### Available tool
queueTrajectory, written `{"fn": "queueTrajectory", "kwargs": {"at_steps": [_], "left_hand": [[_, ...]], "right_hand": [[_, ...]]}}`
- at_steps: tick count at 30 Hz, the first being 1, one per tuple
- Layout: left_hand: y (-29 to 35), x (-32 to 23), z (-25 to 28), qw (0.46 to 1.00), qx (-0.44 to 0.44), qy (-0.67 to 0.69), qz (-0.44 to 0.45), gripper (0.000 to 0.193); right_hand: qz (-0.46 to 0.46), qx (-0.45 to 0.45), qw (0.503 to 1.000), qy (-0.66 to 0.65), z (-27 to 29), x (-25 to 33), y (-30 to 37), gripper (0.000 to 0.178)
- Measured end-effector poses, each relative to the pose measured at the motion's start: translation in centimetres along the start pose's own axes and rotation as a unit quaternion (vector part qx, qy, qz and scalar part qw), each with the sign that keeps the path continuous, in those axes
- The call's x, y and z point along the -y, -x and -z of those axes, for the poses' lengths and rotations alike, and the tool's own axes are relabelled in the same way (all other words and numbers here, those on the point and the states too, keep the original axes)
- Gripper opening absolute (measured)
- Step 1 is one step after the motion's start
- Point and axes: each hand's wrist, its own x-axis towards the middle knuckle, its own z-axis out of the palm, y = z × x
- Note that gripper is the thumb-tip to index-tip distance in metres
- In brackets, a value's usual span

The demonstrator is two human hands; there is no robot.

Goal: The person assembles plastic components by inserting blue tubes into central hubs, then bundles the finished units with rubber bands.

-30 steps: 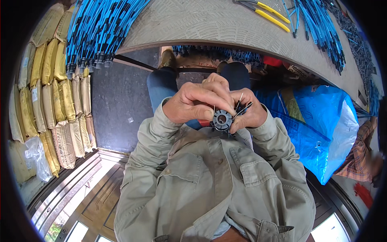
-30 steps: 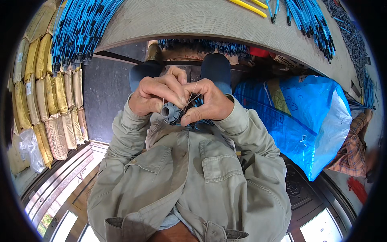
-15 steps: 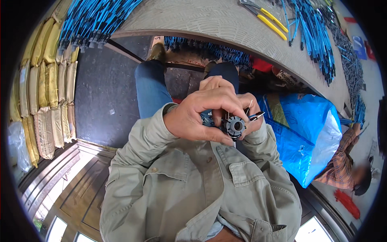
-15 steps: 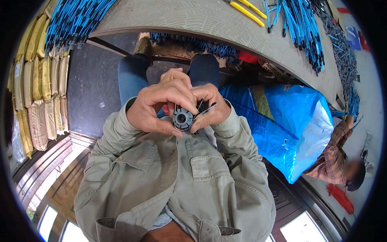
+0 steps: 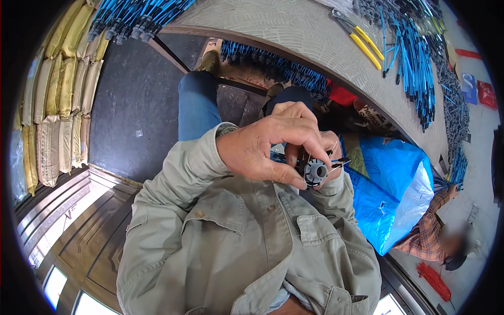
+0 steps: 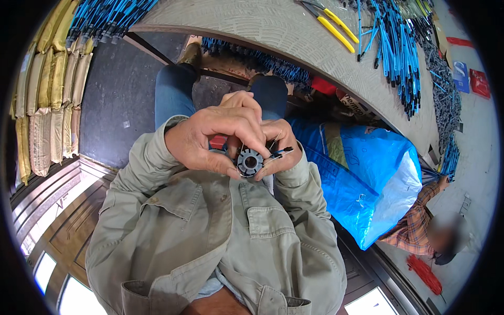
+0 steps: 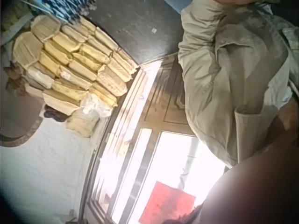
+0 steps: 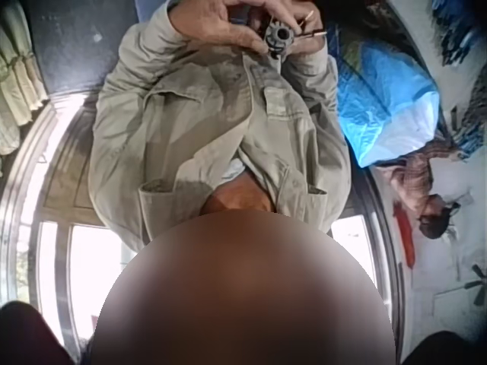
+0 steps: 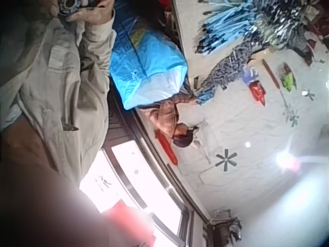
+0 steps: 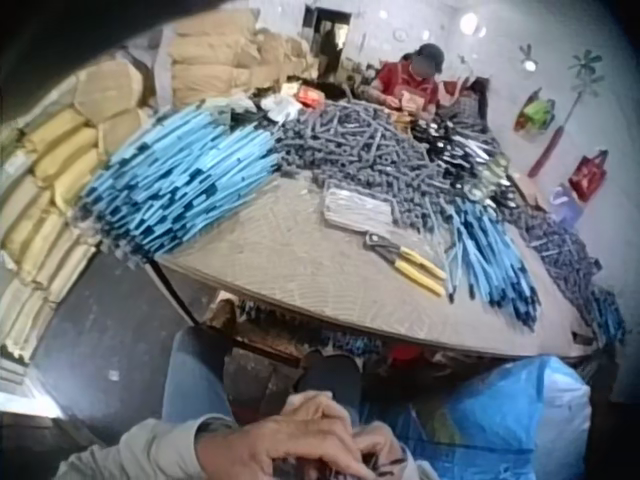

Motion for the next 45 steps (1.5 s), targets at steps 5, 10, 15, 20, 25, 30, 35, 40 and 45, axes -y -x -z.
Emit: {"fn": "queueTrajectory", "kwargs": {"at_steps": [5,10,15,20,25,30,35,40,45], "left_hand": [[-0.5,0.3,1.0,0.998,0.052,0.028,0.000,0.039],[-0.6,0.5,0.8,0.999,0.042,0.017,-0.016,0.044],[-0.3,-0.9,-0.4,0.998,0.023,-0.041,0.036,0.050],[-0.2,-1.1,-1.8,0.989,-0.045,-0.141,0.014,0.044],[-0.6,-1.9,-1.5,0.985,-0.041,-0.168,0.004,0.036],[-0.7,-2.3,-1.7,0.981,-0.045,-0.188,0.002,0.035],[-0.6,-1.7,-1.5,0.982,-0.041,-0.183,-0.013,0.032],[-0.5,-1.5,-1.3,0.985,-0.031,-0.169,-0.022,0.029],[-0.5,-1.7,-1.2,0.986,-0.034,-0.162,-0.021,0.030]], "right_hand": [[-0.123,0.009,0.992,0.033,-0.2,1.8,-0.1,0.043],[-0.098,-0.008,0.995,0.000,-0.3,1.5,-0.4,0.042],[-0.077,-0.019,0.997,0.016,0.0,1.8,-0.4,0.041],[-0.088,-0.008,0.995,0.041,0.2,1.7,-0.1,0.042],[-0.100,-0.014,0.995,0.024,-0.1,2.0,-0.1,0.042],[-0.091,-0.029,0.995,0.022,0.1,1.9,0.4,0.041],[-0.078,-0.020,0.997,-0.001,-0.3,1.8,-0.2,0.041],[-0.089,-0.025,0.996,0.019,0.0,1.6,0.2,0.042],[-0.103,-0.046,0.994,-0.006,-0.4,1.6,0.3,0.043]]}}
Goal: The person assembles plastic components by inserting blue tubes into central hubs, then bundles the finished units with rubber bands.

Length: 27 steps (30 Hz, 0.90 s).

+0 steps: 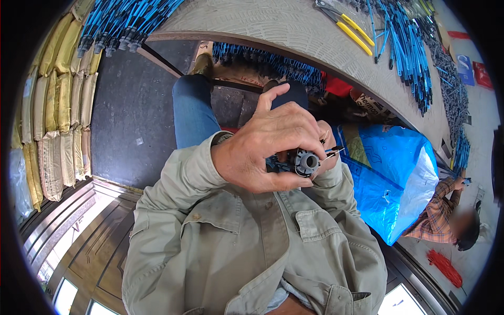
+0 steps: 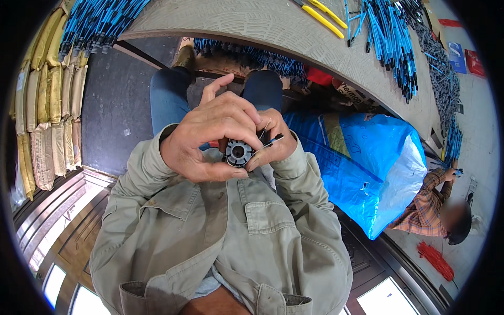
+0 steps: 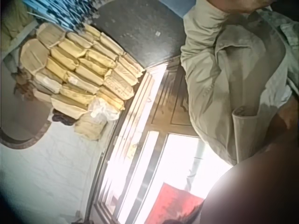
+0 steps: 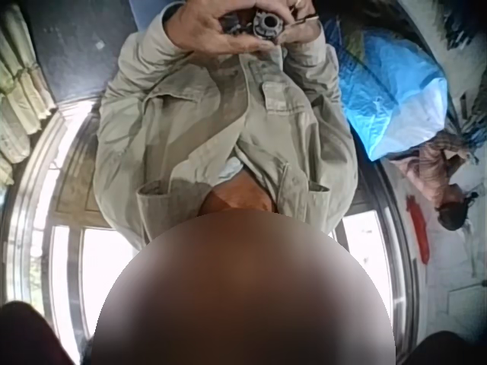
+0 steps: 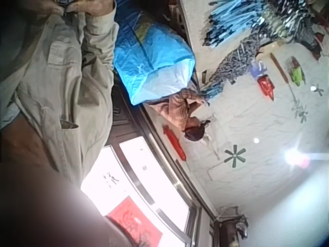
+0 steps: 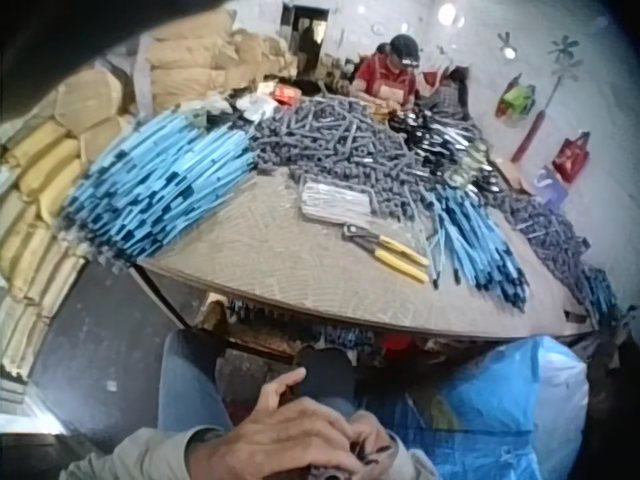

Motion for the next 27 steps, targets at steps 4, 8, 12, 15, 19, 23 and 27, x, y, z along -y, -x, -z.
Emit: {"fn": "queueTrajectory", "kwargs": {"at_steps": [4,8,12,15,19,23,27], "left_hand": [[-0.1,-0.2,-0.1,1.000,-0.010,-0.020,-0.005,0.031],[-0.2,-0.6,-0.1,0.998,-0.025,-0.050,-0.003,0.032],[-0.4,-1.0,-0.1,0.998,-0.028,-0.061,0.004,0.032],[-0.3,-0.6,-0.2,0.998,-0.029,-0.052,-0.003,0.032],[0.3,0.2,0.0,1.000,-0.018,-0.020,-0.001,0.035],[0.0,0.2,0.2,1.000,0.002,-0.006,0.012,0.039],[0.0,0.1,0.5,1.000,0.011,-0.002,0.021,0.039]], "right_hand": [[0.014,-0.025,0.998,-0.063,-0.2,-0.4,0.2,0.043],[0.034,-0.050,0.996,-0.059,-0.2,-0.6,0.2,0.044],[0.087,-0.097,0.989,-0.064,-1.1,-0.5,-0.1,0.044],[0.077,-0.123,0.984,-0.103,-1.8,0.0,-0.3,0.043],[0.017,-0.039,0.997,-0.065,0.0,-0.4,0.0,0.043],[0.014,-0.037,0.998,-0.057,0.5,-0.7,0.3,0.043],[0.017,-0.029,0.999,-0.026,0.6,-0.8,0.2,0.044]]}}
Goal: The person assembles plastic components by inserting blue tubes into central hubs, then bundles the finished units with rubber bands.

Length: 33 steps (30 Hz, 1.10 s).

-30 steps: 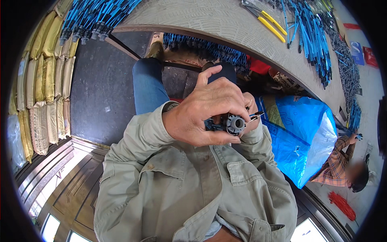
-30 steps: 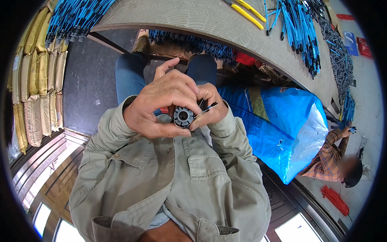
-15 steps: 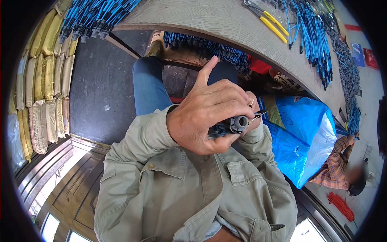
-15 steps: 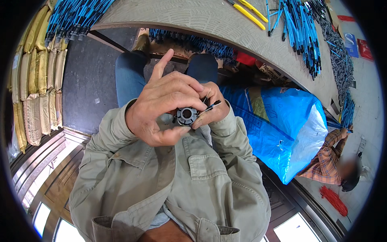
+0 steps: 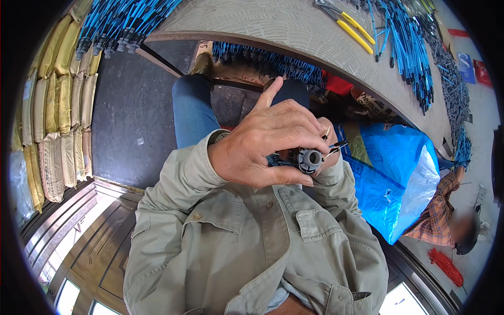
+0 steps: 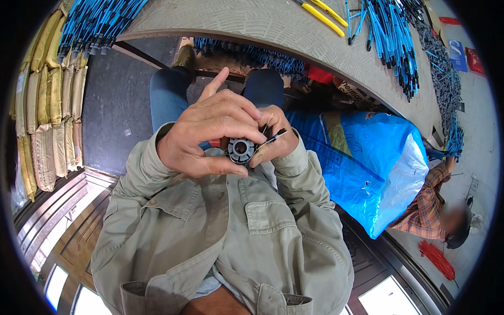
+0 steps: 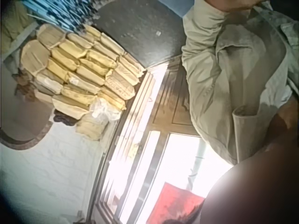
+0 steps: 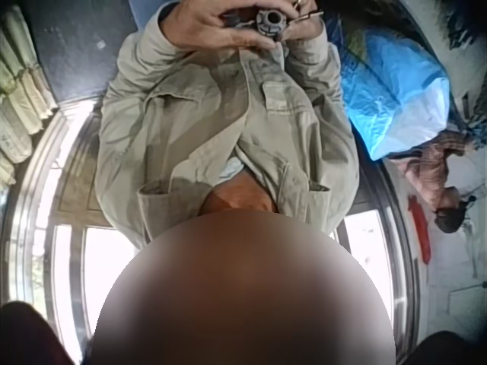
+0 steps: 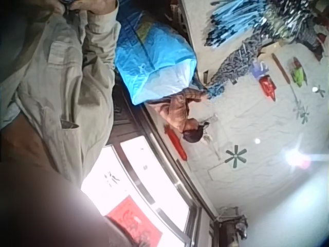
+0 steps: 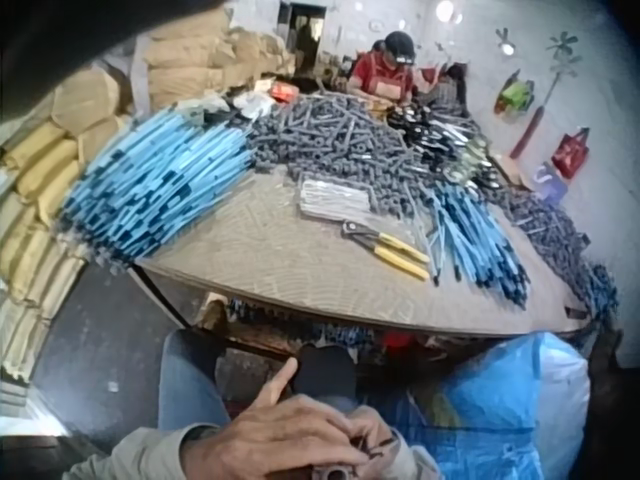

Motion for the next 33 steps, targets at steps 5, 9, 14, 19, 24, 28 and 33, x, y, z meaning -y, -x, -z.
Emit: {"fn": "queueTrajectory", "kwargs": {"at_steps": [5,9,14,19,24,28,33], "left_hand": [[-0.1,-0.2,0.1,1.000,0.005,0.006,0.016,0.038],[-0.3,-0.3,0.2,1.000,0.012,0.009,0.020,0.036],[-0.4,-0.7,0.1,0.999,0.010,0.023,0.023,0.035],[-0.3,-0.8,0.0,0.999,0.001,0.030,0.030,0.032],[-0.3,-0.8,0.5,0.999,0.019,0.033,0.014,0.030],[0.0,-1.1,0.6,0.999,0.021,0.028,0.011,0.030],[0.1,-0.7,1.1,0.998,0.044,0.027,0.027,0.034]], "right_hand": [[-0.030,-0.005,0.999,-0.020,-0.2,0.3,-0.1,0.044],[0.016,0.021,1.000,-0.001,-0.1,0.0,-0.2,0.043],[0.018,0.022,1.000,-0.006,-0.2,0.3,-0.2,0.043],[0.024,0.029,0.999,0.036,-0.4,0.5,-0.5,0.044],[0.038,0.038,0.996,0.066,-1.2,1.2,-1.1,0.039],[0.025,0.015,0.995,0.091,-1.8,1.5,-0.7,0.032],[0.007,-0.009,0.996,0.087,-1.6,1.3,-0.8,0.028]]}}
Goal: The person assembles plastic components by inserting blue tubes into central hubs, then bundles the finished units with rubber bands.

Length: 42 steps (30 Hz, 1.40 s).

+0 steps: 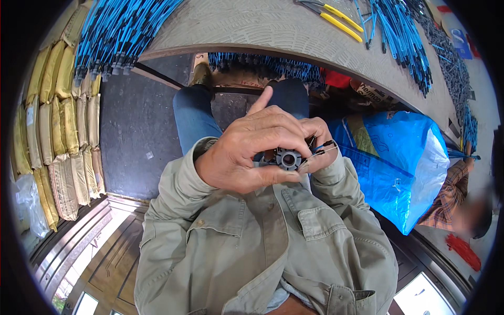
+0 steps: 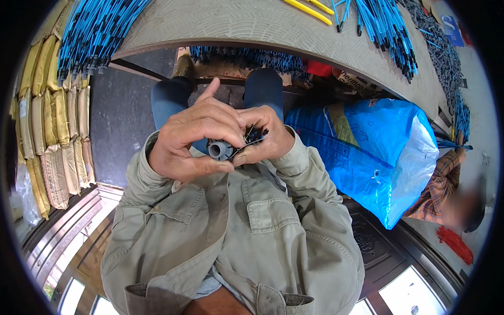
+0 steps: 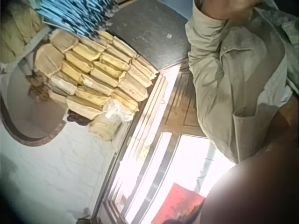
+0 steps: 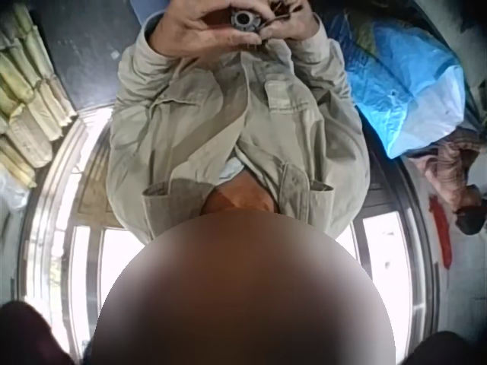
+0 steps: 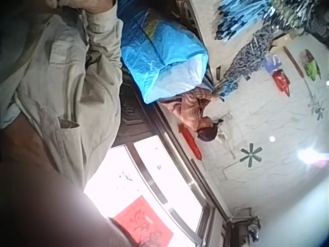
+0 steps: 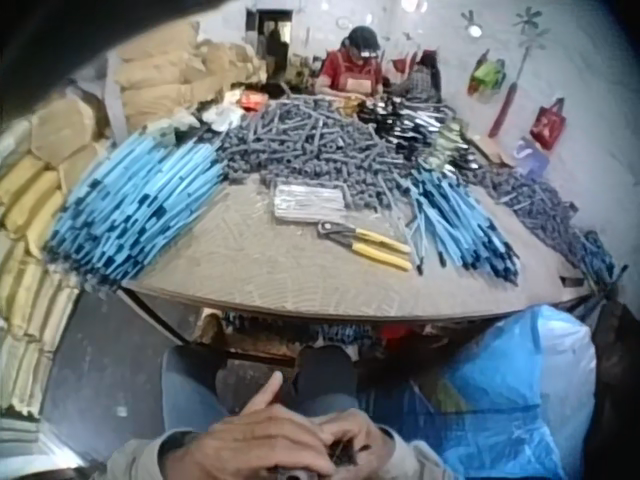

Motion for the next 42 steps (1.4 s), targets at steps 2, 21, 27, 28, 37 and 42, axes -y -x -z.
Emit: {"fn": "queueTrajectory", "kwargs": {"at_steps": [2,21,27,28,37,42], "left_hand": [[-0.3,0.2,0.4,1.000,0.014,0.001,-0.004,0.037],[0.9,-0.1,-1.6,0.981,-0.178,0.006,0.074,0.049],[2.0,0.4,-2.6,0.957,-0.247,0.086,0.128,0.040],[2.0,0.4,-2.8,0.946,-0.276,0.104,0.136,0.038],[1.2,1.1,-3.5,0.902,-0.395,0.125,0.124,0.036],[0.9,1.2,-3.4,0.901,-0.397,0.112,0.133,0.038]], "right_hand": [[-0.003,0.022,1.000,0.008,0.4,-0.4,0.2,0.027],[0.179,-0.122,0.953,0.212,-1.3,1.9,-0.8,0.025],[0.218,-0.152,0.930,0.252,-1.5,-0.1,-1.6,0.027],[0.220,-0.158,0.930,0.247,-1.5,-0.3,-1.8,0.027],[0.179,-0.157,0.967,0.088,-1.6,-1.2,-2.8,0.018],[0.190,-0.198,0.940,0.203,-1.6,-1.9,-2.3,0.013]]}}
